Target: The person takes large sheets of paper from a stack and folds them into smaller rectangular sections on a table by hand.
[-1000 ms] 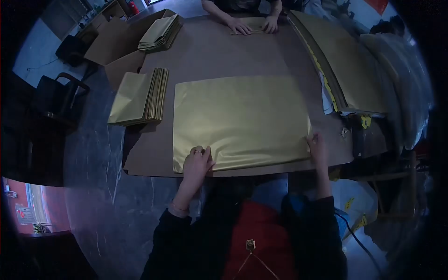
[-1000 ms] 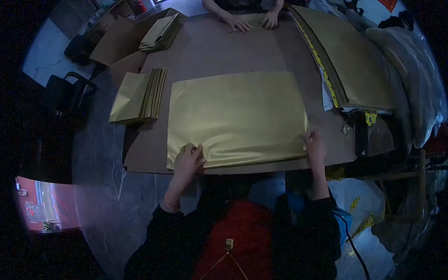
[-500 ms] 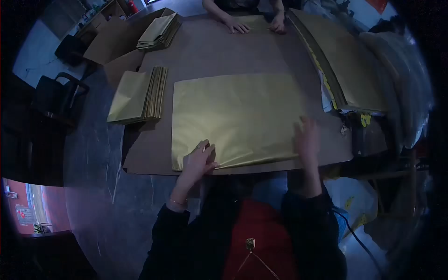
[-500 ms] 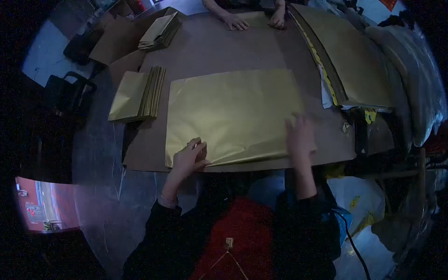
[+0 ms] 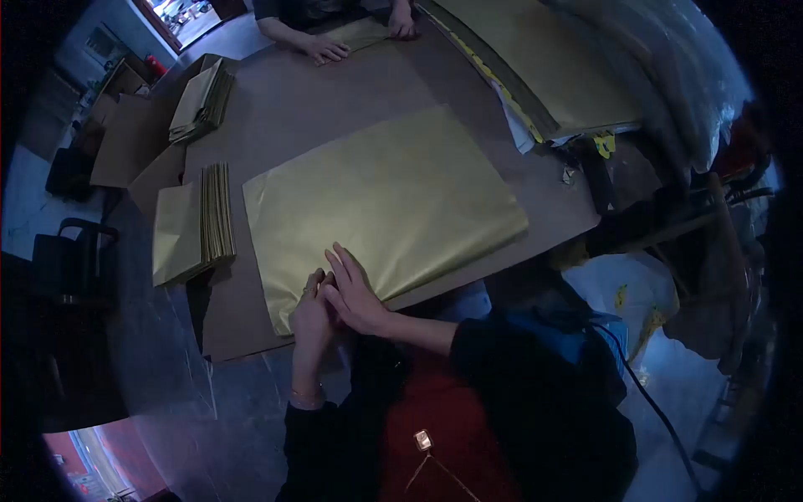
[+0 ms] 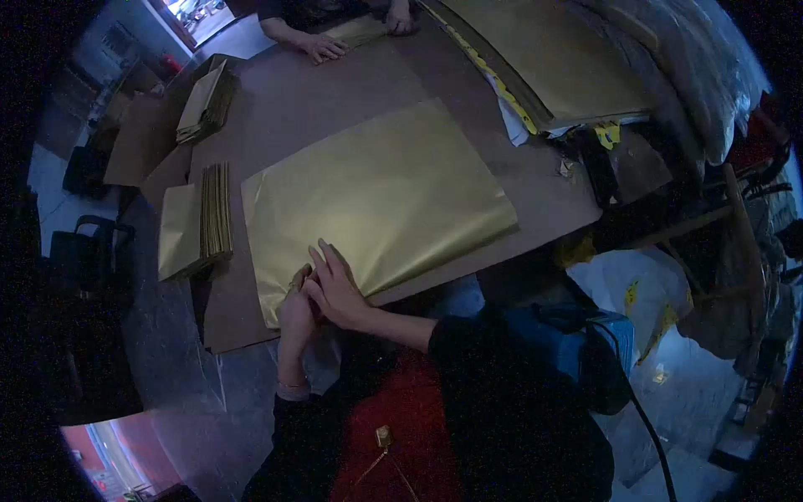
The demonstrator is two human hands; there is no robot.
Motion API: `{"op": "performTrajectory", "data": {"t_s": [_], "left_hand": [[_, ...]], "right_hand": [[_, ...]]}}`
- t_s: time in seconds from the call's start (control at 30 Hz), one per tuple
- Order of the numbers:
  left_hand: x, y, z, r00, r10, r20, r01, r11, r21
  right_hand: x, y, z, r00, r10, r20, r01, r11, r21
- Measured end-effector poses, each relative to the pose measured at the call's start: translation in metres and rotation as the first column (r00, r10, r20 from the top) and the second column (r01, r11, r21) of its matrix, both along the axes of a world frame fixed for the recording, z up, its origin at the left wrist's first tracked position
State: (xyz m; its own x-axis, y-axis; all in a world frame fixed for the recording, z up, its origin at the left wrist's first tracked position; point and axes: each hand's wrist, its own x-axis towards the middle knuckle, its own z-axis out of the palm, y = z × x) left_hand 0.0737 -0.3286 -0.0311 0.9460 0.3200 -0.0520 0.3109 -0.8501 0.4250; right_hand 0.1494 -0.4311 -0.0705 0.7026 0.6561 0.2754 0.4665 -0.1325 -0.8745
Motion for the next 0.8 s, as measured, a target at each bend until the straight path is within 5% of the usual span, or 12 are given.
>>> {"op": "performTrajectory", "data": {"t_s": [0.13, 0.43, 0.73, 0.77, 0.8], "left_hand": [[0.004, -0.006, 0.011, 0.998, -0.014, -0.065, 0.017, 0.999, 0.045], [-0.005, -0.004, -0.006, 0.996, -0.05, 0.08, 0.044, 0.996, 0.076], [-0.015, -0.017, -0.025, 0.974, 0.057, 0.218, -0.067, 0.997, 0.038], [-0.015, -0.016, -0.029, 0.969, 0.059, 0.24, -0.068, 0.997, 0.029], [-0.015, -0.017, -0.027, 0.972, 0.068, 0.226, -0.076, 0.997, 0.026]], "right_hand": [[0.022, -0.045, 0.004, 1.0, 0.012, 0.017, -0.011, 0.997, -0.073], [0.105, -0.175, -0.01, 0.925, -0.376, -0.051, 0.37, 0.924, -0.093], [0.142, -0.226, -0.023, 0.617, -0.707, -0.347, 0.782, 0.602, 0.164], [0.139, -0.217, -0.022, 0.651, -0.673, -0.35, 0.751, 0.639, 0.169], [0.128, -0.208, -0.011, 0.727, -0.672, -0.139, 0.686, 0.713, 0.144]]}}
